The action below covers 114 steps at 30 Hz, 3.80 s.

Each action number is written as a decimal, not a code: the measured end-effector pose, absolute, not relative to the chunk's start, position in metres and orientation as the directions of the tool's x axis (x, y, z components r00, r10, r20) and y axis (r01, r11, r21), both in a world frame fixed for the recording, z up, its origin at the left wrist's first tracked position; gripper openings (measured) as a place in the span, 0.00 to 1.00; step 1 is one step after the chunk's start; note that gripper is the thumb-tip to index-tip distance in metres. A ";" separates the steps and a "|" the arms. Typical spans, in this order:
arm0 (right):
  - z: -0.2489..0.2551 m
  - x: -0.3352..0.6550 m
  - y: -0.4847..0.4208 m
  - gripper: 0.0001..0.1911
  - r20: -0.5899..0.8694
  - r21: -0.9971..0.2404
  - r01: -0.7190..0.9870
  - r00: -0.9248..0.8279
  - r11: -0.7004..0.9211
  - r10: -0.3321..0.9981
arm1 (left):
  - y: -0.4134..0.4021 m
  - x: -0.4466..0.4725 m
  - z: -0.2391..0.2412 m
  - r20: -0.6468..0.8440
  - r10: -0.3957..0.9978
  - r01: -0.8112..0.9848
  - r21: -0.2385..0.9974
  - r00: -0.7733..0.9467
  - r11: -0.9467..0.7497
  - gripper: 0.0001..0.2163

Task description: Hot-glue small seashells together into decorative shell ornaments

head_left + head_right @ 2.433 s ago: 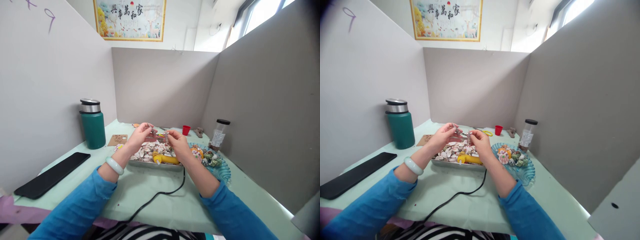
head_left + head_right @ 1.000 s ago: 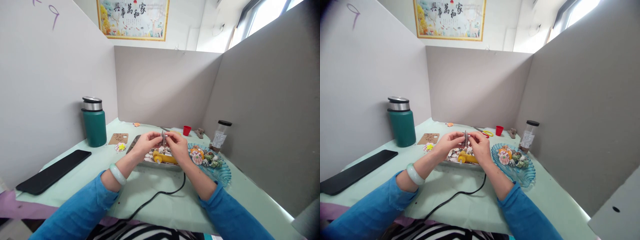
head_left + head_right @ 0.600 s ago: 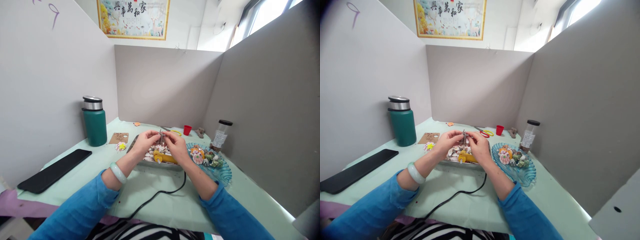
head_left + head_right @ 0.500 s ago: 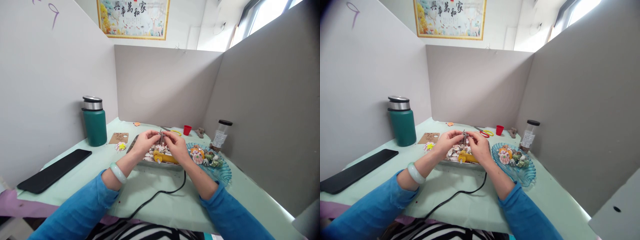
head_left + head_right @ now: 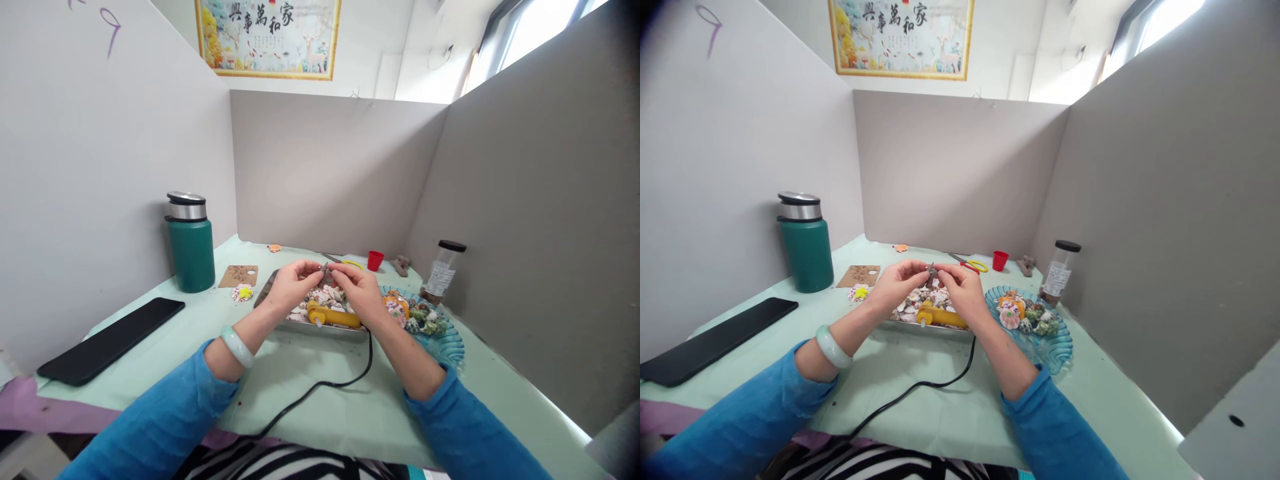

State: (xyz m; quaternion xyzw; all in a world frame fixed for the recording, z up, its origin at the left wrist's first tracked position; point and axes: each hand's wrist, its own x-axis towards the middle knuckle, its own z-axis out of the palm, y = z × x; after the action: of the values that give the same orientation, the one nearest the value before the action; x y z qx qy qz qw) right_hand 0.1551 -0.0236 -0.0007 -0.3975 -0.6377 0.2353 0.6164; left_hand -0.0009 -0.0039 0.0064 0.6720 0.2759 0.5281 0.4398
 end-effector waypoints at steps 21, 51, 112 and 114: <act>0.000 0.164 -0.024 0.10 0.415 -0.910 -0.006 -0.017 0.415 0.909 | -0.005 -0.004 0.006 0.519 0.791 0.077 0.819 0.324 -0.569 0.11; -0.003 0.162 -0.023 0.13 0.432 -0.901 -0.010 0.055 0.433 0.900 | 0.003 -0.004 -0.001 0.492 0.809 0.013 0.852 0.323 -0.523 0.15; -0.005 0.153 -0.032 0.10 0.481 -0.810 0.306 -0.138 0.499 0.866 | -0.002 -0.005 0.005 0.430 0.857 -0.170 0.902 0.283 -0.396 0.11; -0.008 0.153 -0.031 0.11 0.511 -0.782 0.344 -0.122 0.520 0.851 | -0.002 -0.005 0.005 0.433 0.856 -0.169 0.901 0.281 -0.400 0.11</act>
State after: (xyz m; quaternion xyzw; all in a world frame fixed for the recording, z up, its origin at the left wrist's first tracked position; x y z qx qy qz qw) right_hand 0.1529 -0.0310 -0.0080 -0.4226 -0.7066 0.2484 0.5104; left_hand -0.0047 -0.0023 0.0054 0.6421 0.2677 0.5363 0.4779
